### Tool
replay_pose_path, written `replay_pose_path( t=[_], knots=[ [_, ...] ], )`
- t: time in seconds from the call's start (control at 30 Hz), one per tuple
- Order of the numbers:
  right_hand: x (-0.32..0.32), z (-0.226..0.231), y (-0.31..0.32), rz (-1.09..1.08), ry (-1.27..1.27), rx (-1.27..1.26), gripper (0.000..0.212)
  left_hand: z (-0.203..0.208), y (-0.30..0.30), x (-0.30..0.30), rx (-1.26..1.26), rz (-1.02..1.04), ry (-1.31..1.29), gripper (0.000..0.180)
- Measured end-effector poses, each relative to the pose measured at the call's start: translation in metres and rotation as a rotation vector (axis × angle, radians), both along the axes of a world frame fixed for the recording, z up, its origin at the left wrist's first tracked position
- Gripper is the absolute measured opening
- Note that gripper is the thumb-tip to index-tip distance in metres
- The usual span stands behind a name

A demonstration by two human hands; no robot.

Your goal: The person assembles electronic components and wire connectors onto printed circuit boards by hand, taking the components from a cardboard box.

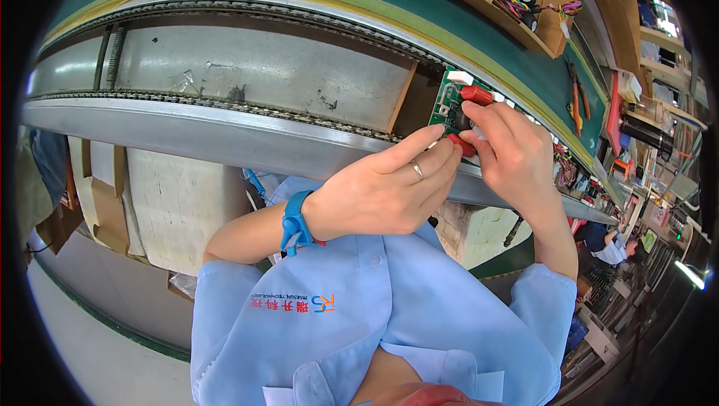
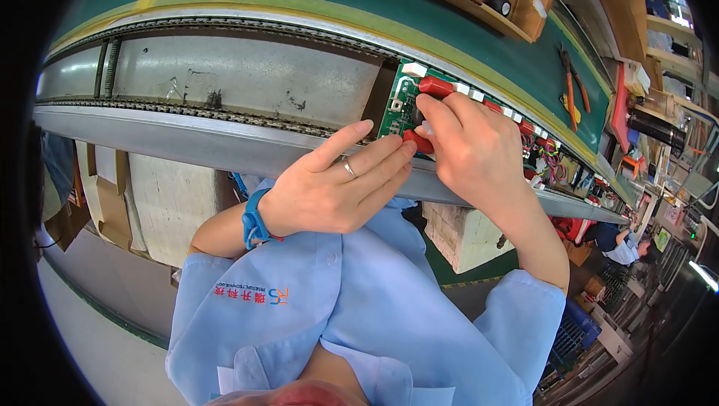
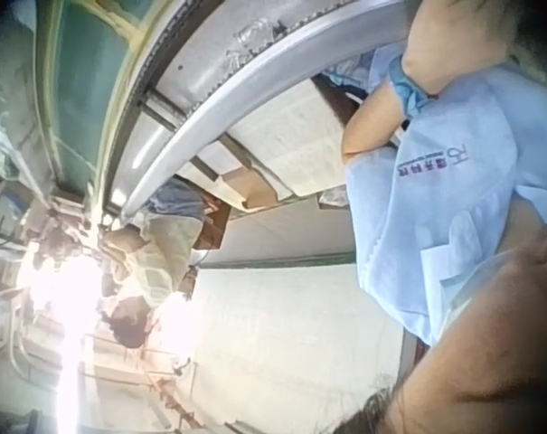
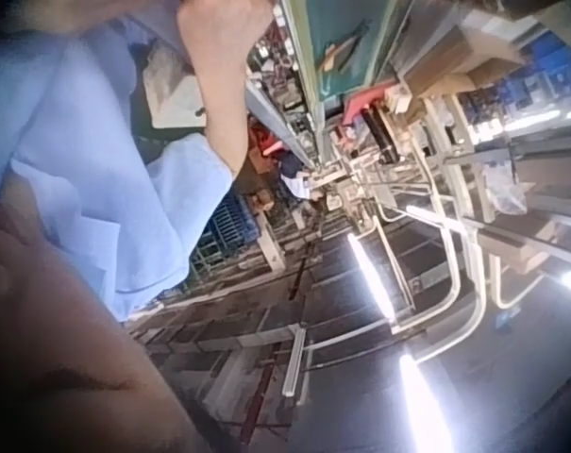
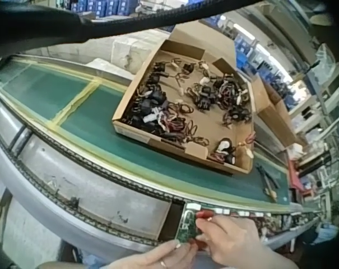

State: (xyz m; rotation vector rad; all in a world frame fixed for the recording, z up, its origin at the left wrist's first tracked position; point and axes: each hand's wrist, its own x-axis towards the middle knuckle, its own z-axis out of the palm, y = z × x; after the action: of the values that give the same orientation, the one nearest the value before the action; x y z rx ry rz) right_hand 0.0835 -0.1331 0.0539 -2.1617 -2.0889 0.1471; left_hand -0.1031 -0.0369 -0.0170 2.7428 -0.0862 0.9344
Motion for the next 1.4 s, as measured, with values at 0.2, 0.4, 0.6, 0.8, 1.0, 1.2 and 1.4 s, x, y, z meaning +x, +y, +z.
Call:
replay_pose_path(
  t=[0.2,0.4,0.6,0.8,1.0,1.2,1.4],
  knots=[
    [0.0,0.005,0.0,0.011,-0.053,0.004,0.035,0.005,0.006,-0.003,-0.375,-0.003,-0.18,0.023],
    [0.002,0.041,0.01,0.066,-0.063,0.254,0.04,0.016,0.027,-0.013,-0.683,0.007,-0.249,0.021],
    [-0.045,0.028,-0.015,0.163,0.017,0.182,0.033,0.007,0.026,-0.013,-0.833,0.067,-0.512,0.013],
    [-0.08,-0.003,-0.009,0.1,-0.156,-0.001,0.043,0.003,0.017,-0.009,-0.927,0.093,-0.595,0.014],
    [-0.073,-0.015,-0.017,-0.066,-0.15,-0.001,0.018,0.005,0.011,-0.009,-0.876,0.095,-0.503,0.013],
    [-0.04,-0.016,-0.048,-0.295,-0.025,-0.04,0.009,0.014,0.015,-0.005,-0.859,0.139,-0.351,0.009],
    [-0.005,-0.008,-0.083,-0.554,-0.049,-0.176,0.035,0.009,0.023,-0.014,-1.137,0.107,-0.271,0.011]
  ],
)
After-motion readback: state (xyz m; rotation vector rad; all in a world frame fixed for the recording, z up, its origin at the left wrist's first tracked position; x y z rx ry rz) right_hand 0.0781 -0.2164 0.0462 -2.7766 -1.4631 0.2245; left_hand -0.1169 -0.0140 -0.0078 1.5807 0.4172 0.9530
